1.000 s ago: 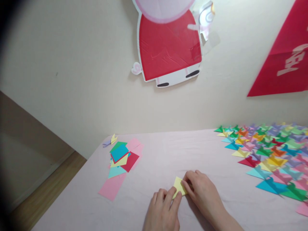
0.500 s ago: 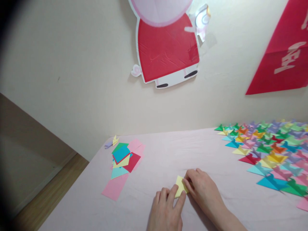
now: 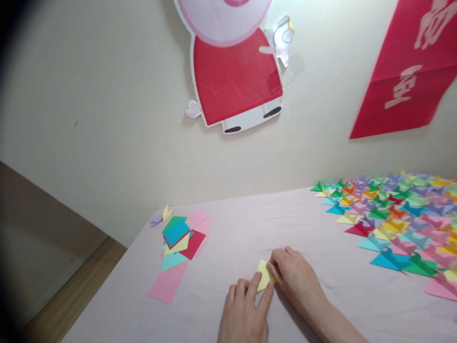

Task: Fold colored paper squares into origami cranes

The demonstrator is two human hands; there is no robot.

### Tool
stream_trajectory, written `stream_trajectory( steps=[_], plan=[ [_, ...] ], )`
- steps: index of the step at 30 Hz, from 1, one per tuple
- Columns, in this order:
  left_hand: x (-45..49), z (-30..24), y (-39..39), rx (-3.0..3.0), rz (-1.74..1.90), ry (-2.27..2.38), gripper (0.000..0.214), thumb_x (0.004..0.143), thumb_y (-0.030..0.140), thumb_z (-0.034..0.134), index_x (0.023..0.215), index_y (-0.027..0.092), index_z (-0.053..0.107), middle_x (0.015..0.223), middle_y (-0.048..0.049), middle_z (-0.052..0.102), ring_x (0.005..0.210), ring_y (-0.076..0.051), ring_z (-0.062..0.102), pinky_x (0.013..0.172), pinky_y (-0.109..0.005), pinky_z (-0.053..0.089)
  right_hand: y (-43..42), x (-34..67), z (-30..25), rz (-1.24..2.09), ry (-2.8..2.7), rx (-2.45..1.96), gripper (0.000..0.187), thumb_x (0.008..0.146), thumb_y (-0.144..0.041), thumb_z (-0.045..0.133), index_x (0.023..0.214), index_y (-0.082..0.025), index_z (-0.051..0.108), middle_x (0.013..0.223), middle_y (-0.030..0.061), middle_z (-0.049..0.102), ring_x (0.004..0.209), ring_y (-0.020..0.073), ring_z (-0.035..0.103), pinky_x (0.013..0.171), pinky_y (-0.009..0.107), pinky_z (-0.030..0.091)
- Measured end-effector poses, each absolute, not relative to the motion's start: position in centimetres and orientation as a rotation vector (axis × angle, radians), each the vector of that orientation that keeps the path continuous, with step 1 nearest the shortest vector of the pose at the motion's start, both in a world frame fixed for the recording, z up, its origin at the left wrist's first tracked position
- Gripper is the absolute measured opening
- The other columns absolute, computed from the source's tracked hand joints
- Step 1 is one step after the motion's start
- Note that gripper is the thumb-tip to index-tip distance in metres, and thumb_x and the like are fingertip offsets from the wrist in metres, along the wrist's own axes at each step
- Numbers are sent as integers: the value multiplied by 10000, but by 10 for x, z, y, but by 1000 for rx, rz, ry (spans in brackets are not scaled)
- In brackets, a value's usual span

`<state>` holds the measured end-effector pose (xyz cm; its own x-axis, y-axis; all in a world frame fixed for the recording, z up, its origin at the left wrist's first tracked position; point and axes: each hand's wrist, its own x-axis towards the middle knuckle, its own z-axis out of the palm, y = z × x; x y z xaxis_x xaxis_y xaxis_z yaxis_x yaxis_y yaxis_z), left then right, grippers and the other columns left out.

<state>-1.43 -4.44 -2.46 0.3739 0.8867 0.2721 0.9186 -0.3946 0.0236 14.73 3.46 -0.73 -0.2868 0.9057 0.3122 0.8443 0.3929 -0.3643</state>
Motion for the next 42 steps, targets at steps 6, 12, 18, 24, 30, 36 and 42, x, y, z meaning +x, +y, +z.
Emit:
stream_trajectory(
  steps=[6, 12, 18, 24, 30, 36, 42],
  plan=[
    [-12, -30, -44, -2460, -401, -1640, 505, 807, 264, 654, 1305, 306, 582, 1332, -60, 567, 940, -265, 500, 754, -418, 441, 35, 147, -10, 189, -2211, -1500, 182, 888, -236, 542, 718, -218, 603, 700, 25, 621, 700, 203, 589, 640, 291, 406],
    [-8, -52, -39, -2382, -395, -1592, 396, 870, 336, 624, 1266, 316, 611, 1315, -51, 607, 986, -275, 527, 817, -439, 449, 33, 147, -13, 176, -2190, -1449, 204, 907, -241, 512, 714, -225, 576, 701, 25, 622, 693, 210, 577, 648, 312, 403],
    [-8, -52, -34, -2478, -230, -1575, 412, 922, 277, 529, 1329, 258, 592, 1342, -95, 600, 1089, -300, 541, 918, -479, 434, 23, 153, 0, 351, -2179, -1397, 61, 865, -276, 572, 888, -220, 582, 878, 42, 641, 808, 221, 574, 737, 349, 425],
    [-6, -25, -39, -2530, -169, -1553, 452, 942, 300, 501, 1377, 184, 545, 1337, -137, 595, 1124, -302, 541, 945, -492, 441, 19, 154, -4, 277, -2135, -1463, 117, 851, -280, 579, 951, -222, 597, 946, 60, 646, 885, 247, 571, 782, 382, 388],
    [-16, -23, -45, -2489, -200, -1514, 396, 960, 311, 494, 1306, 153, 605, 1341, -132, 604, 1180, -294, 553, 971, -461, 455, 17, 154, -5, 263, -2151, -1493, 155, 859, -274, 568, 999, -222, 607, 974, 58, 651, 915, 252, 574, 786, 374, 364],
    [-29, -18, -62, -2433, -128, -1651, 404, 934, 232, 515, 1326, 168, 592, 1396, -138, 557, 1263, -304, 505, 1013, -495, 440, 19, 169, -12, 135, -2159, -1506, 185, 891, -333, 532, 1018, -237, 625, 994, 62, 655, 905, 251, 572, 781, 363, 354],
    [-31, -20, -69, -2438, -127, -1675, 466, 926, 187, 504, 1391, 172, 536, 1414, -144, 541, 1285, -300, 490, 1029, -488, 431, 28, 198, -16, 126, -2085, -1578, 241, 892, -333, 477, 1043, -244, 641, 1006, 77, 679, 906, 264, 593, 770, 370, 390]
  ],
)
